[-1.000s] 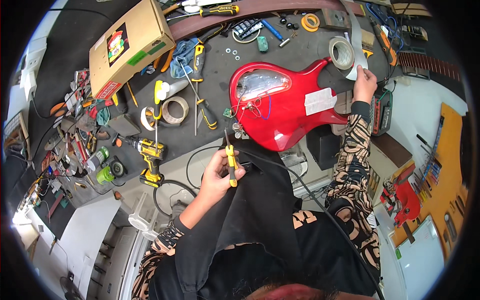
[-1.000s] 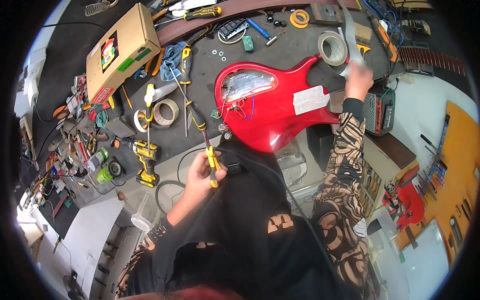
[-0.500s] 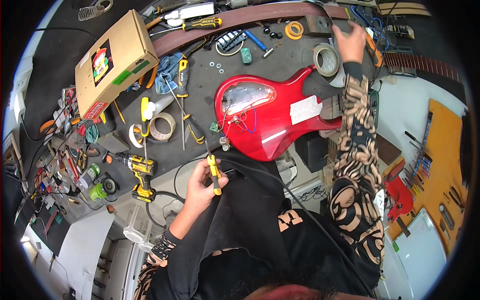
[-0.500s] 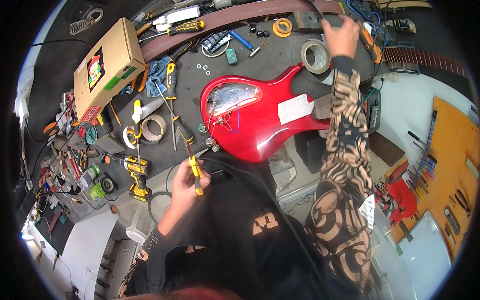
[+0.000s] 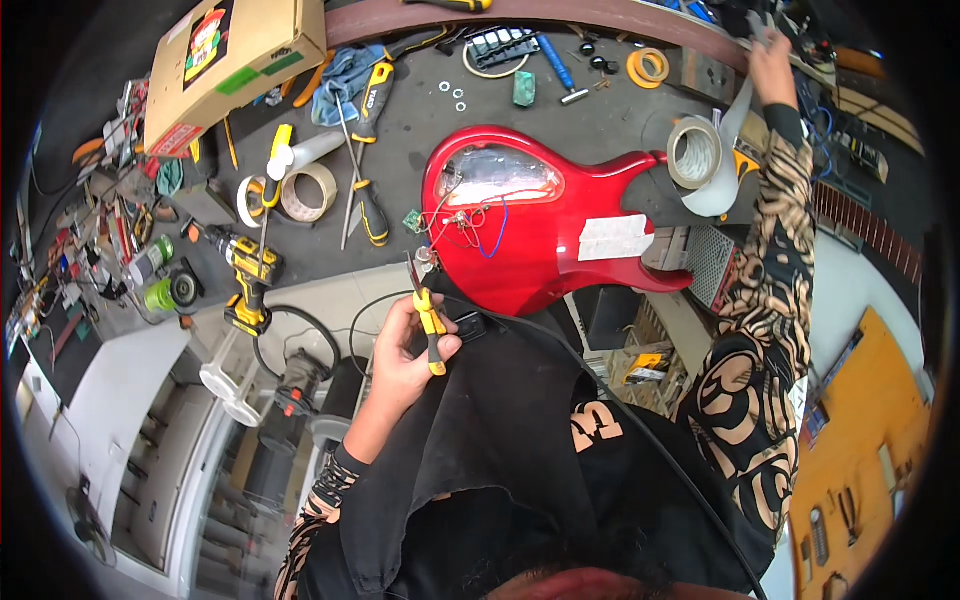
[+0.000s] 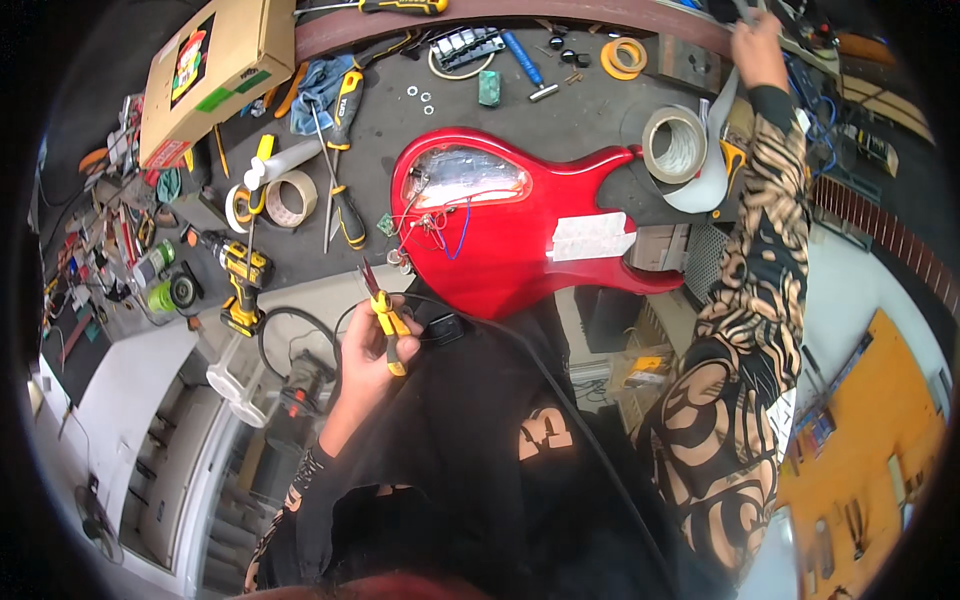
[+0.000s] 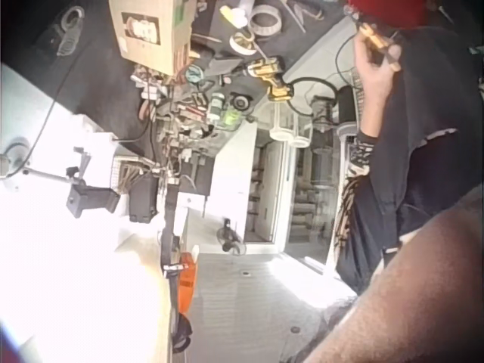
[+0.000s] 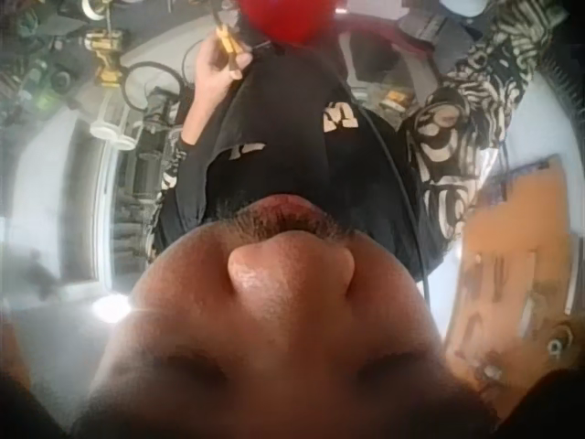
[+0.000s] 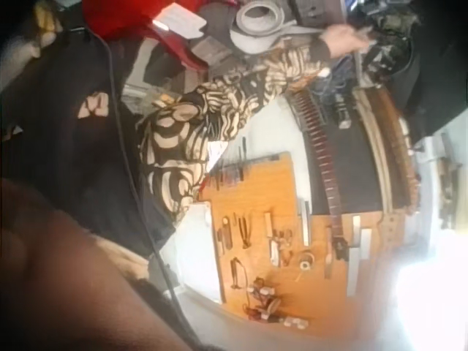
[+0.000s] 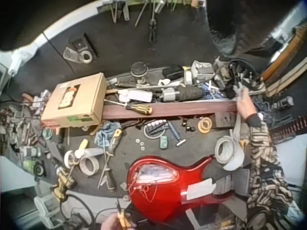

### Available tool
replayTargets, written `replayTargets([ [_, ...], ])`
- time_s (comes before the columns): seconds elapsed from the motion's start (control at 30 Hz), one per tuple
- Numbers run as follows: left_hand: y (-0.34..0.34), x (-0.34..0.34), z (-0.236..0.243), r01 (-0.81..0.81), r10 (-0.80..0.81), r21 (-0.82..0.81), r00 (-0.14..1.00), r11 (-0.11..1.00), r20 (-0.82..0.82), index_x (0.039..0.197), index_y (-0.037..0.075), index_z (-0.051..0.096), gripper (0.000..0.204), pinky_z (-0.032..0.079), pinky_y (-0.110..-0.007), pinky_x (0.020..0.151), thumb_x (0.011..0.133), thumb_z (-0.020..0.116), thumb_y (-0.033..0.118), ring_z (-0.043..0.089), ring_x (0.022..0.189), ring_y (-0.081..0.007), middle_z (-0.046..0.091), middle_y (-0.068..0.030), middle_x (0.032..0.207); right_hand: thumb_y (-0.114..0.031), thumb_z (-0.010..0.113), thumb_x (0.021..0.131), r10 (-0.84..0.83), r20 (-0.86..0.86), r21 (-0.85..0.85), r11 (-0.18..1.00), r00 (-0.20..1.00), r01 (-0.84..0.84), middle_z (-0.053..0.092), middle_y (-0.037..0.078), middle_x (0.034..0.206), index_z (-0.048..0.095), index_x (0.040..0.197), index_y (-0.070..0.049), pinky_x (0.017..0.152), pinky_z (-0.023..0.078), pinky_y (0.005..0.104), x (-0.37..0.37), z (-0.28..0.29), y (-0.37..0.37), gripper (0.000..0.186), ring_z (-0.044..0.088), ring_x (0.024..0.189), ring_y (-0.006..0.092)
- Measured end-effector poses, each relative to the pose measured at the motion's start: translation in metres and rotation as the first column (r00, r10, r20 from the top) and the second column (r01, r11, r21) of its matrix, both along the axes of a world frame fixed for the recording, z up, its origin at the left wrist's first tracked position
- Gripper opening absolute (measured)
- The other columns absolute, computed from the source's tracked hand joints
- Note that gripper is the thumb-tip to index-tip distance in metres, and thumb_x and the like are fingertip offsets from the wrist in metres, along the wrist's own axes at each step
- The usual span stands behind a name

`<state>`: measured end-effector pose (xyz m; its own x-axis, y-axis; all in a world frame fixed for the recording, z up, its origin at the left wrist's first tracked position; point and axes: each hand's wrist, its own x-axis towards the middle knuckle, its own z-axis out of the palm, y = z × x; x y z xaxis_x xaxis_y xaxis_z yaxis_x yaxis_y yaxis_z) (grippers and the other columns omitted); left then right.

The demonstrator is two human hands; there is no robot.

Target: The person works on a red guitar body, manipulating internal wiring and components. They use a power drill to secure parts, a soldering iron to connect wires, and a utility knife to cut tape. The person also uses a brush to clean the interior of the guitar body.

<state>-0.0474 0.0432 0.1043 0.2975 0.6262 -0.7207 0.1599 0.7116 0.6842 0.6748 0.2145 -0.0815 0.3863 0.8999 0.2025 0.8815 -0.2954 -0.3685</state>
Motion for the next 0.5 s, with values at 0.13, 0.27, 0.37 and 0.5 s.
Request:
replayTargets([
  [0.13,0.000,0.011,-0.001,-0.035,0.035,-0.004,0.999,0.999,-0.010,0.141,0.003,0.056,0.061,0.053,-0.034,0.099,0.091,0.090,0.016,0.070,0.106,-0.0170,0.072,-0.0072,0.107,-0.029,0.059,0.107,-0.178,-0.538,-0.080,0.984,0.824,0.161,0.062,0.020,0.147,0.036,0.164,0.002,0.111,0.049,0.0370,-0.036,0.043,-0.026,0.070,0.066,0.130,0.0233],
  [0.27,0.006,0.020,-0.009,-0.011,0.012,-0.033,0.999,0.999,0.040,0.140,0.003,0.056,0.062,0.053,-0.034,0.098,0.091,0.090,0.016,0.070,0.105,-0.0167,0.071,-0.0070,0.107,-0.044,0.060,0.111,-0.088,-0.748,-0.029,0.995,0.657,0.100,0.057,0.015,0.154,0.034,0.169,0.001,0.119,0.039,0.0383,-0.104,0.104,-0.052,0.078,0.055,0.141,0.0211],
  [0.37,0.011,0.025,-0.012,0.058,-0.052,-0.096,0.996,0.994,0.068,0.137,0.004,0.056,0.064,0.053,-0.034,0.098,0.087,0.094,0.020,0.069,0.104,-0.0172,0.070,-0.0061,0.107,-0.046,0.058,0.113,-0.003,-0.902,0.006,1.000,0.431,0.019,0.054,0.014,0.159,0.040,0.166,0.002,0.124,0.034,0.0385,-0.111,0.116,-0.077,0.074,0.049,0.148,0.0214],
  [0.5,0.019,0.032,-0.014,0.244,-0.242,-0.035,0.969,0.969,0.044,0.134,0.006,0.057,0.067,0.053,-0.034,0.097,0.082,0.097,0.020,0.069,0.103,-0.0168,0.069,-0.0050,0.106,-0.038,0.058,0.114,0.002,-0.954,0.006,1.000,0.299,0.012,0.058,0.011,0.156,0.049,0.162,-0.001,0.124,0.035,0.0358,-0.164,0.135,-0.082,0.061,0.052,0.143,0.0178],
])
